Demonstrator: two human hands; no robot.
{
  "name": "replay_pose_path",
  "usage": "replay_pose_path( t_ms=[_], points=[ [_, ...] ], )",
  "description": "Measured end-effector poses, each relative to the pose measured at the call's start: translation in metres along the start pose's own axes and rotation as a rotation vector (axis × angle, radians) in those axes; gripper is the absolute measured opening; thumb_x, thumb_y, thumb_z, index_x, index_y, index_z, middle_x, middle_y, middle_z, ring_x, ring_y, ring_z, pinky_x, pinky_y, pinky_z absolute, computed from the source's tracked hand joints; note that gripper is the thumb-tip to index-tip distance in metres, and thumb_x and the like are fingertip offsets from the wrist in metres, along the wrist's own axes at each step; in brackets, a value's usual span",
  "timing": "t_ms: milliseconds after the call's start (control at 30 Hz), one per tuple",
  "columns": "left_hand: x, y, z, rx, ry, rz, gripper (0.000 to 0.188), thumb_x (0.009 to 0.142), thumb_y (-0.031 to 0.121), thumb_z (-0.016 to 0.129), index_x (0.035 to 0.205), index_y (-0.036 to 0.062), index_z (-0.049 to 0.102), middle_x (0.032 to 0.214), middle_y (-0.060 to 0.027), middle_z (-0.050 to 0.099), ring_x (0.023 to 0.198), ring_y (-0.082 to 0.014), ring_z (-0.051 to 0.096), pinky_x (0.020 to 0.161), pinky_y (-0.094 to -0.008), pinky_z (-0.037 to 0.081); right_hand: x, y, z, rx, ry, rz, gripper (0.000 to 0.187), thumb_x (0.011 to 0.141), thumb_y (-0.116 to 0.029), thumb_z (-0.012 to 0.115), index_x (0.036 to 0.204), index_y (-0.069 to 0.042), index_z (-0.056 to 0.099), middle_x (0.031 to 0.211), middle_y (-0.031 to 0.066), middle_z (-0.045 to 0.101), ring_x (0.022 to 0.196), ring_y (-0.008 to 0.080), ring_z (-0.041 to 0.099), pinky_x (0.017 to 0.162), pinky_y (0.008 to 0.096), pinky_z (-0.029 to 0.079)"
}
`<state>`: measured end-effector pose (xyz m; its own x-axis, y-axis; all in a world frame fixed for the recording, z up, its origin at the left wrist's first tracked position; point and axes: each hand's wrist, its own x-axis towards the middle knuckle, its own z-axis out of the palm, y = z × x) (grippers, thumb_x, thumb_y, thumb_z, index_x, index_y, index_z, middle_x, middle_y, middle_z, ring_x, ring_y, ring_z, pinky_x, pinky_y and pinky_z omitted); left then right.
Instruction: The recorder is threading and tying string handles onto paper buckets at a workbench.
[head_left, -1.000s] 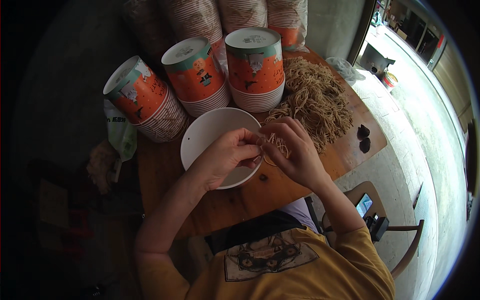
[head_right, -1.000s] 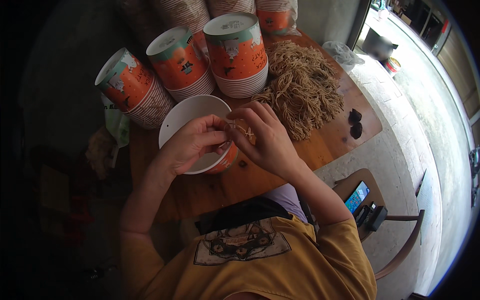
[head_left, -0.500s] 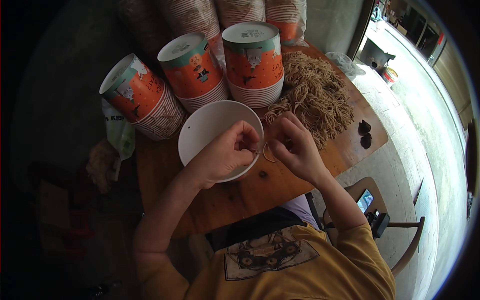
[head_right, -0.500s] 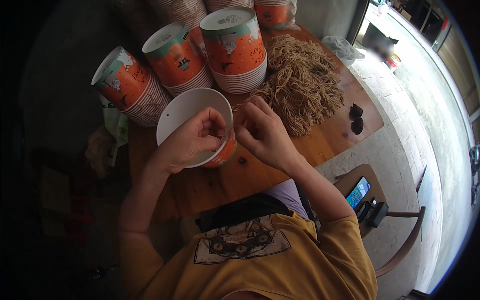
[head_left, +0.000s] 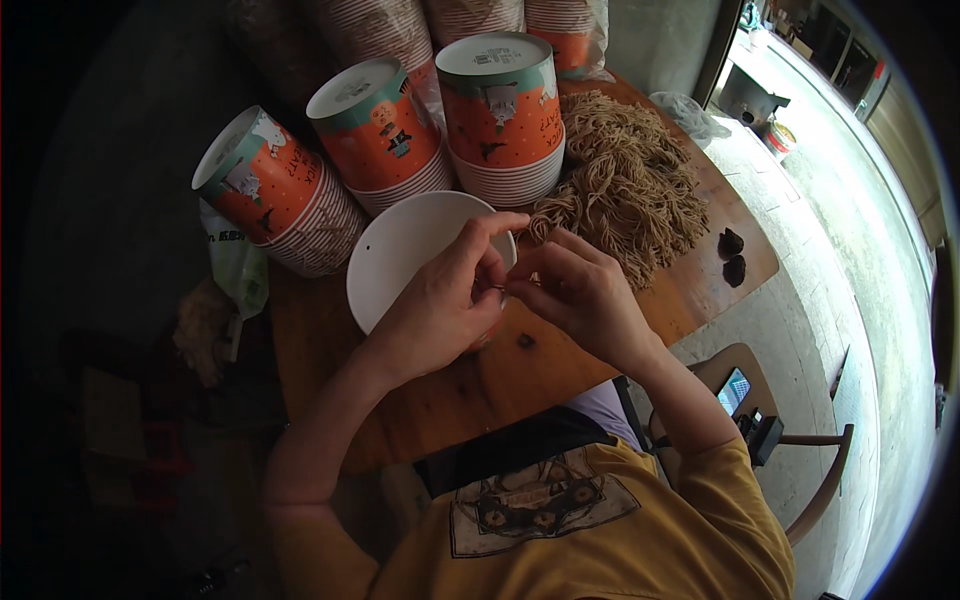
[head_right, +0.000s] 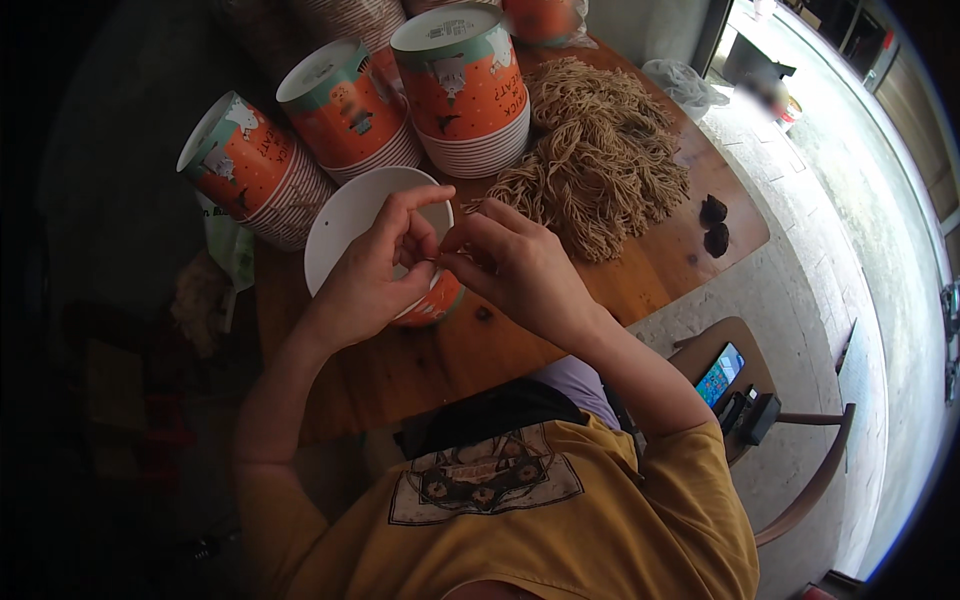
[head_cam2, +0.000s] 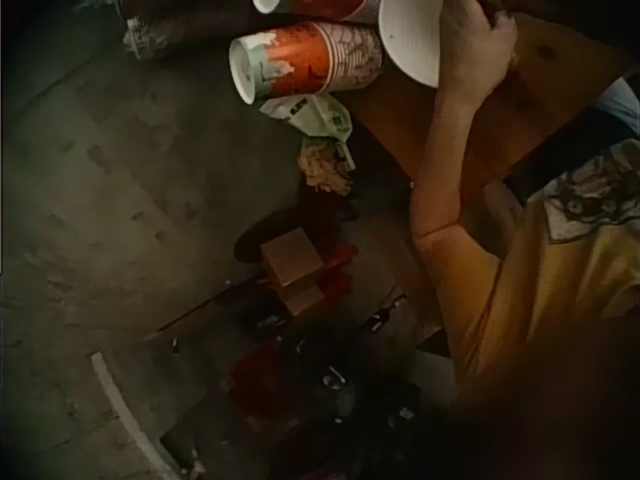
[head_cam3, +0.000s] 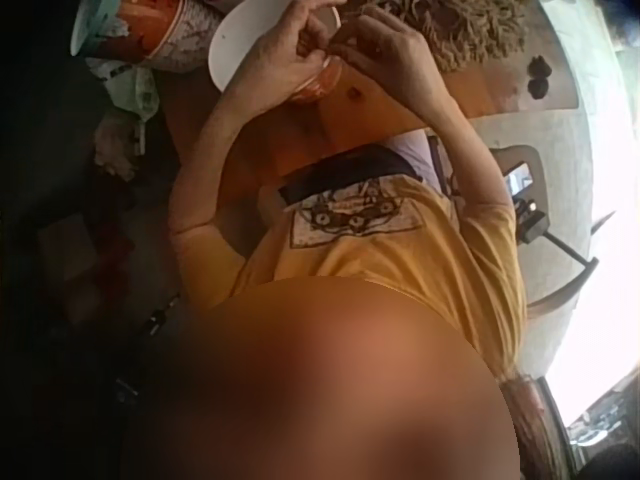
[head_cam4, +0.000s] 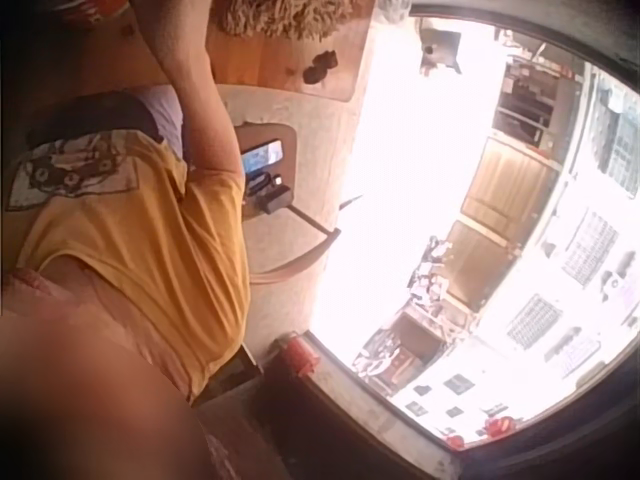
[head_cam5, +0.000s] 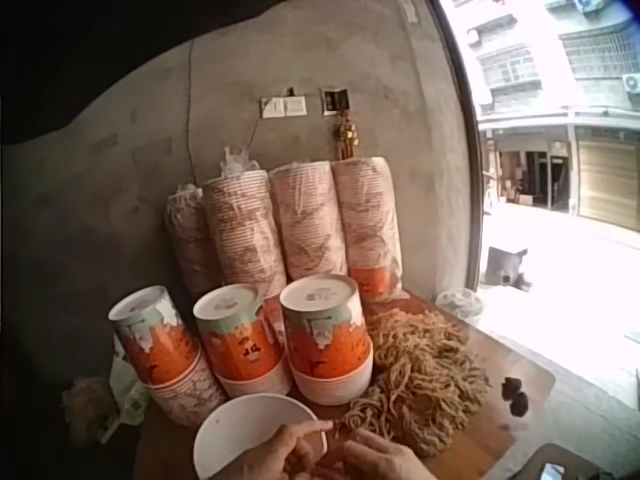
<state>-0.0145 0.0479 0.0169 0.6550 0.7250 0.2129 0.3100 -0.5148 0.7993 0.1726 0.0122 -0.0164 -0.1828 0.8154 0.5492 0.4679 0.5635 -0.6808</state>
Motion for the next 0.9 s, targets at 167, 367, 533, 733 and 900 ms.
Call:
replay_pose_path(
  t_ms=[167,367,533,733,900],
  points=[
    [0.000,0.000,0.000,0.028,0.016,0.007,0.064,0.080,-0.010,0.055,0.137,0.0114,0.037,0.086,-0.0057,0.052,0.077,-0.0152,0.056,0.071,-0.0311,0.050,0.002,-0.003,0.000,-0.070,-0.009,-0.021,0.014,0.080,-0.012,0.070,0.089,-0.006,0.061,0.083,0.0067,0.055,0.067,0.0238,0.063,0.057,0.0342,0.052],
    [0.001,-0.003,-0.002,0.020,0.005,0.017,0.066,0.079,-0.011,0.055,0.138,0.0118,0.036,0.088,-0.0060,0.051,0.078,-0.0153,0.056,0.071,-0.0307,0.050,0.000,-0.010,0.006,-0.165,-0.017,0.019,0.015,0.081,-0.014,0.069,0.084,-0.006,0.057,0.082,0.0073,0.053,0.067,0.0257,0.063,0.055,0.0368,0.051],
    [0.000,-0.003,-0.001,-0.008,0.042,0.035,0.067,0.080,-0.012,0.055,0.139,0.0121,0.035,0.088,-0.0051,0.051,0.078,-0.0136,0.056,0.071,-0.0297,0.050,0.002,-0.009,0.008,-0.199,0.035,-0.053,0.016,0.082,-0.016,0.068,0.083,-0.005,0.056,0.080,0.0074,0.052,0.059,0.0247,0.061,0.049,0.0351,0.051],
    [0.000,-0.005,-0.004,-0.073,0.024,0.026,0.067,0.082,-0.013,0.055,0.141,0.0107,0.034,0.093,-0.0011,0.047,0.085,-0.0067,0.053,0.084,-0.0256,0.049,0.005,-0.015,0.005,-0.007,-0.064,0.139,0.015,0.084,-0.015,0.067,0.090,-0.005,0.059,0.080,0.0049,0.053,0.057,0.0200,0.061,0.044,0.0315,0.050],
    [-0.001,-0.006,-0.008,-0.021,0.006,0.073,0.066,0.081,-0.013,0.056,0.140,0.0107,0.036,0.094,-0.0019,0.047,0.084,-0.0079,0.053,0.081,-0.0252,0.048,0.006,-0.007,0.009,0.107,-0.065,0.128,0.013,0.085,-0.013,0.065,0.090,-0.004,0.058,0.076,0.0025,0.053,0.054,0.0133,0.059,0.040,0.0285,0.049]
  ],
)
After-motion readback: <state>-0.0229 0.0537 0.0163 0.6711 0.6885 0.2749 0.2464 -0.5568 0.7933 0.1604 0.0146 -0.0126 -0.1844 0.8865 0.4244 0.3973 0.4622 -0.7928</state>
